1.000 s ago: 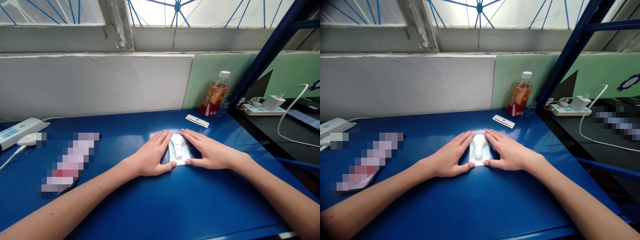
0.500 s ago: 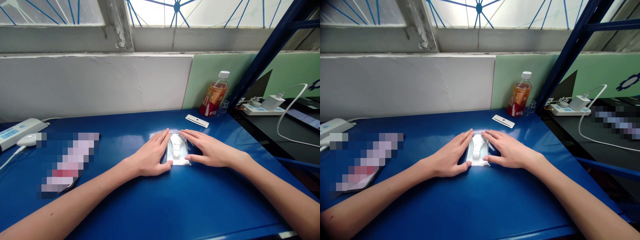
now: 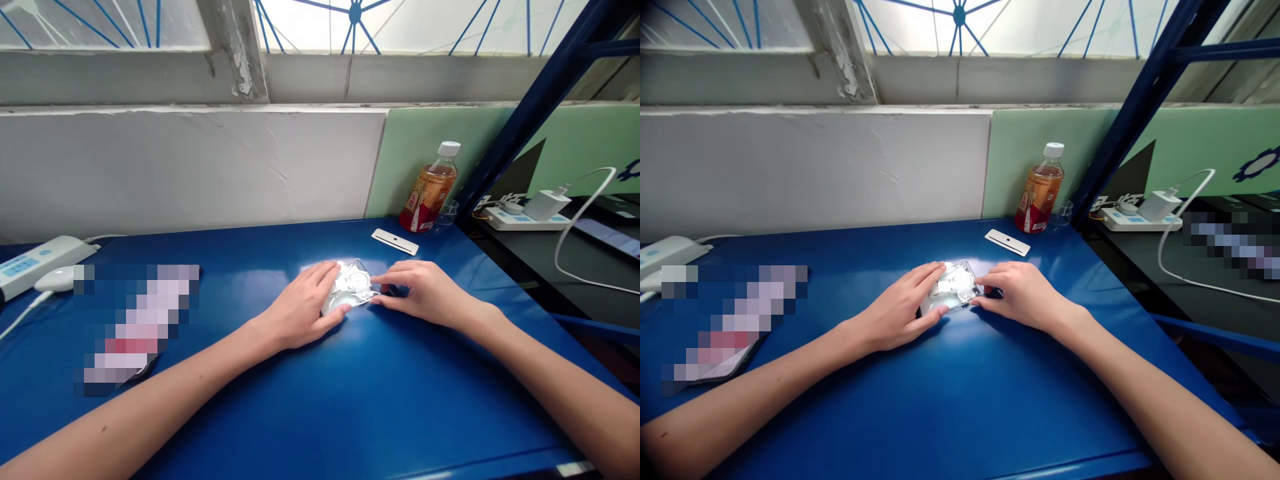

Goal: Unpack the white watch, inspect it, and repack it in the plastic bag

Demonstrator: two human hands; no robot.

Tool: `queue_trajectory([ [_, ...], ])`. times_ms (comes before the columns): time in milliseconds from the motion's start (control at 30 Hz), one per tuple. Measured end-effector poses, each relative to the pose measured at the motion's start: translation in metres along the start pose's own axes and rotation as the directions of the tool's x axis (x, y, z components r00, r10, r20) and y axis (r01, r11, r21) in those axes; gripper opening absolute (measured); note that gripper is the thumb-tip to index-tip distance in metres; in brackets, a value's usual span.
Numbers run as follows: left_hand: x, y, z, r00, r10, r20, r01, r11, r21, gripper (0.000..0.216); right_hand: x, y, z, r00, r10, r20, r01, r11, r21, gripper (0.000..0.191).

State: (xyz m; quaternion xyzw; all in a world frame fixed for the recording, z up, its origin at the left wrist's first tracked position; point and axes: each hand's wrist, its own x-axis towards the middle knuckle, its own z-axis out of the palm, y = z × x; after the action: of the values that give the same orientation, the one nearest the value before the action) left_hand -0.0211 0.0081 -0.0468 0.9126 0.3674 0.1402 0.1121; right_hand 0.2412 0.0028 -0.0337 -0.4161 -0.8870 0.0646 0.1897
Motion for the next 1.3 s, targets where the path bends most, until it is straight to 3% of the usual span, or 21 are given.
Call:
queue_trajectory([
  [133, 0.0, 0.0, -0.002, 0.998, 0.057, -0.012, -0.057, 0.998, -0.024, 0.06, 0.001, -0.001, -0.001, 0.999, -0.026, -0.028, 0.028, 0.998, 0.053, 0.027],
  [233, 0.0, -0.001, -0.003, 0.996, 0.088, -0.02, -0.089, 0.995, -0.04, 0.059, 0.001, 0.002, -0.001, 0.999, -0.041, -0.031, 0.042, 0.998, 0.045, 0.046],
  [333, 0.0, -0.002, -0.003, 0.995, 0.095, -0.02, -0.096, 0.995, -0.032, 0.061, 0.0, 0.006, 0.001, 0.996, -0.042, 0.073, 0.039, 0.998, 0.046, 0.06],
  [467, 0.0, -0.005, -0.002, 0.998, 0.063, -0.024, -0.063, 0.997, -0.038, 0.06, -0.001, 0.011, 0.001, 0.987, 0.003, 0.162, -0.014, 0.998, 0.069, 0.064],
  [600, 0.001, -0.01, -0.003, 1.0, 0.008, -0.017, -0.009, 0.998, -0.06, 0.064, -0.001, 0.013, -0.003, 0.986, 0.042, 0.159, -0.053, 0.996, 0.069, 0.062],
  [900, 0.006, -0.019, -0.003, 0.996, 0.006, -0.085, -0.009, 1.0, -0.03, 0.073, -0.001, 0.014, -0.009, 0.988, 0.047, 0.146, -0.06, 0.994, 0.089, 0.06],
  [1300, 0.007, -0.024, -0.012, 0.995, 0.008, -0.097, -0.005, 1.0, 0.027, 0.082, -0.002, 0.016, -0.012, 0.967, 0.088, 0.238, -0.101, 0.994, 0.044, 0.08],
])
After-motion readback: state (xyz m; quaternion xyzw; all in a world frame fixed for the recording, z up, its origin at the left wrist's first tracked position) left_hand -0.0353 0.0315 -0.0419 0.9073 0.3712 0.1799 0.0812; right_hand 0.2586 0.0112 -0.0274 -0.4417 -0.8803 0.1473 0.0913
